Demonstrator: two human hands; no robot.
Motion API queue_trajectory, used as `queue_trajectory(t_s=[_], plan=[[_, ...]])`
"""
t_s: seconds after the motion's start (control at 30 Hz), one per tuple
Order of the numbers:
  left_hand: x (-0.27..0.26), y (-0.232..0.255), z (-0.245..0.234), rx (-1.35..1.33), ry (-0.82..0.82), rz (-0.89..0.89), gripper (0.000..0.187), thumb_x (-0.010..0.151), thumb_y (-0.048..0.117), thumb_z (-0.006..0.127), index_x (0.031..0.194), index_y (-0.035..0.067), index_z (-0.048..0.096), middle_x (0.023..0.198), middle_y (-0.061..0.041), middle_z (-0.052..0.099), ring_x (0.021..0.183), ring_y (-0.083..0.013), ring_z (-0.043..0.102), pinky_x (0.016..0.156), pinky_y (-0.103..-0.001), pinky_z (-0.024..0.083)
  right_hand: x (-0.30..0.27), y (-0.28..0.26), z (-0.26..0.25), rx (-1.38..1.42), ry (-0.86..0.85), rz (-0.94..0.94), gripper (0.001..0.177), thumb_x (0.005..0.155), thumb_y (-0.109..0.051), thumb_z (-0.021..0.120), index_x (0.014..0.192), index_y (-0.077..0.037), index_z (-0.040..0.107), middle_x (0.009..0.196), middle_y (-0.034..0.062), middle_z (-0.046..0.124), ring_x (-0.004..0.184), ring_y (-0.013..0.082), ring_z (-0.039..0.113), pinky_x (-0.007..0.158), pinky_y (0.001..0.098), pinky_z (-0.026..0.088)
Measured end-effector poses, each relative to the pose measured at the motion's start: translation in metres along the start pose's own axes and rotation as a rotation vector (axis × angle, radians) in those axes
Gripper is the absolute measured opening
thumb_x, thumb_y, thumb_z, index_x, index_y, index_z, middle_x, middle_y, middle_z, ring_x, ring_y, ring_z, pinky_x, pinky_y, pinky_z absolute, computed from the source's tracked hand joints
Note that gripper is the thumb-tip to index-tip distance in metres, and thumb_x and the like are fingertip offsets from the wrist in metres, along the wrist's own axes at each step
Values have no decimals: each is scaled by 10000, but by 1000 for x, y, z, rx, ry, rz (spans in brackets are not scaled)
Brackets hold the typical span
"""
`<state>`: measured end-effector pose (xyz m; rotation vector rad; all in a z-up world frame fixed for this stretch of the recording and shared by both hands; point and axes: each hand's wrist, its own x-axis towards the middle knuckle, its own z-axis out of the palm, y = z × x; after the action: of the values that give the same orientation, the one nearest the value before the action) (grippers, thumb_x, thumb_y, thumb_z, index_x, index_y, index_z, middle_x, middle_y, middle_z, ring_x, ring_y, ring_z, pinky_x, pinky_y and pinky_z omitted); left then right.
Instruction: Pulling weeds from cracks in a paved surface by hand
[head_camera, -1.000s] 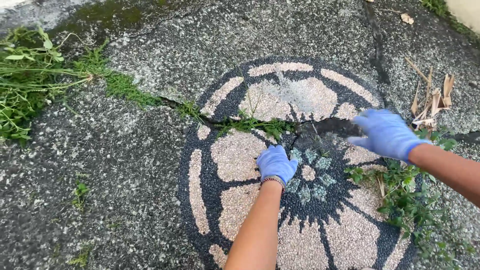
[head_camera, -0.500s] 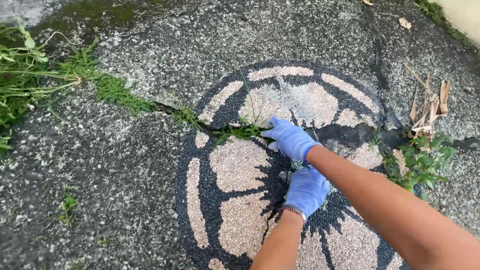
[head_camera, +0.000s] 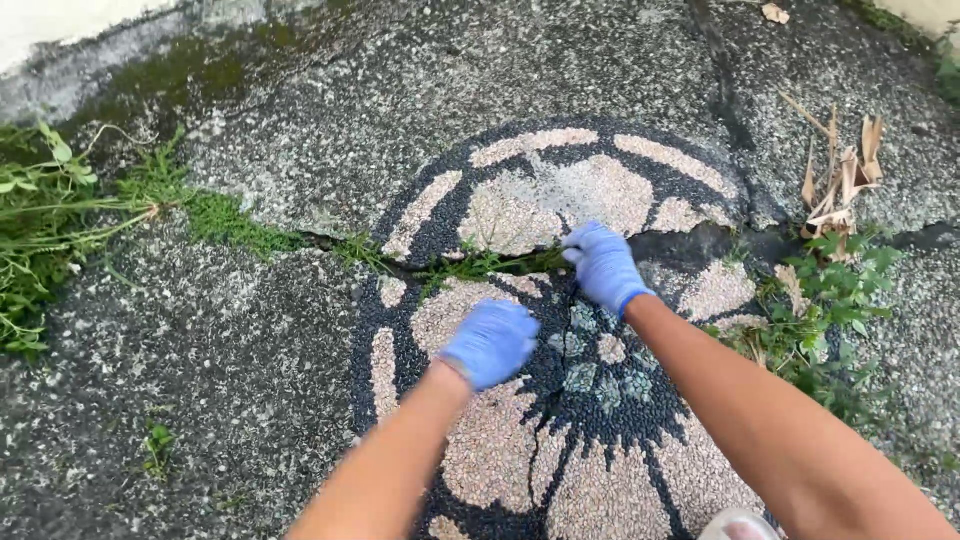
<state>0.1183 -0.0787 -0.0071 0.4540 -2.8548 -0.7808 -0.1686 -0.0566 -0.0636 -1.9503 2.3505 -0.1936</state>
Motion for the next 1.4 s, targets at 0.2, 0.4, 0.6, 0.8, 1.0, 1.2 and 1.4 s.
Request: queue_trajectory(t_s=[0.2,0.4,0.6,0.8,1.0,1.2,1.4], plan=[[-38,-96,-53,496,-202,179,132,747,81,638,702,135,749,661,-101,731,623,-308,731,580,-399,557,-18,16,-70,197,65,138,171,899,-192,768,1063,-145,767,1101,106,744,1198,332,643,1086,436,479],[-49,-116,-24,519,-174,-139,234,903,366,618,1003,187,732,1005,-67,748,988,-297,707,808,-422,547,-2,-97,-115,-116,-551,-126,520,986,5,507,1410,-283,589,1188,58,576,1028,214,594,1027,372,547],[-54,-118,17,400,-209,-13,279,848,349,675,925,92,751,907,-163,763,894,-357,739,804,-506,586,23,-94,-94,-417,-527,-374,325,933,-80,640,1242,-173,685,1168,211,667,1035,415,707,847,523,609],[-45,-106,25,323,-123,111,211,833,321,694,847,112,721,850,-145,766,850,-358,733,806,-515,575,46,-48,-31,-221,-459,-281,272,1020,-306,554,1182,-98,622,1019,221,675,1011,414,717,859,507,577],[-37,-92,20,372,-158,72,267,838,381,679,812,125,750,810,-113,761,801,-319,738,741,-472,583,31,-40,-31,-37,-382,-348,221,1008,-295,557,1018,-92,645,1001,191,721,1032,407,695,911,492,549],[-41,-101,27,367,-97,101,284,844,368,673,879,98,754,855,-143,761,854,-335,730,788,-477,576,10,-48,-111,408,-504,541,166,1069,-76,564,914,-123,603,875,-6,621,633,84,469,640,209,591],[-17,-117,23,426,-103,-11,225,844,403,662,868,198,752,848,-48,753,862,-288,720,764,-445,562,-39,64,-125,-155,-159,57,268,964,-322,682,1194,-187,707,1181,129,675,1217,369,634,1037,482,541]])
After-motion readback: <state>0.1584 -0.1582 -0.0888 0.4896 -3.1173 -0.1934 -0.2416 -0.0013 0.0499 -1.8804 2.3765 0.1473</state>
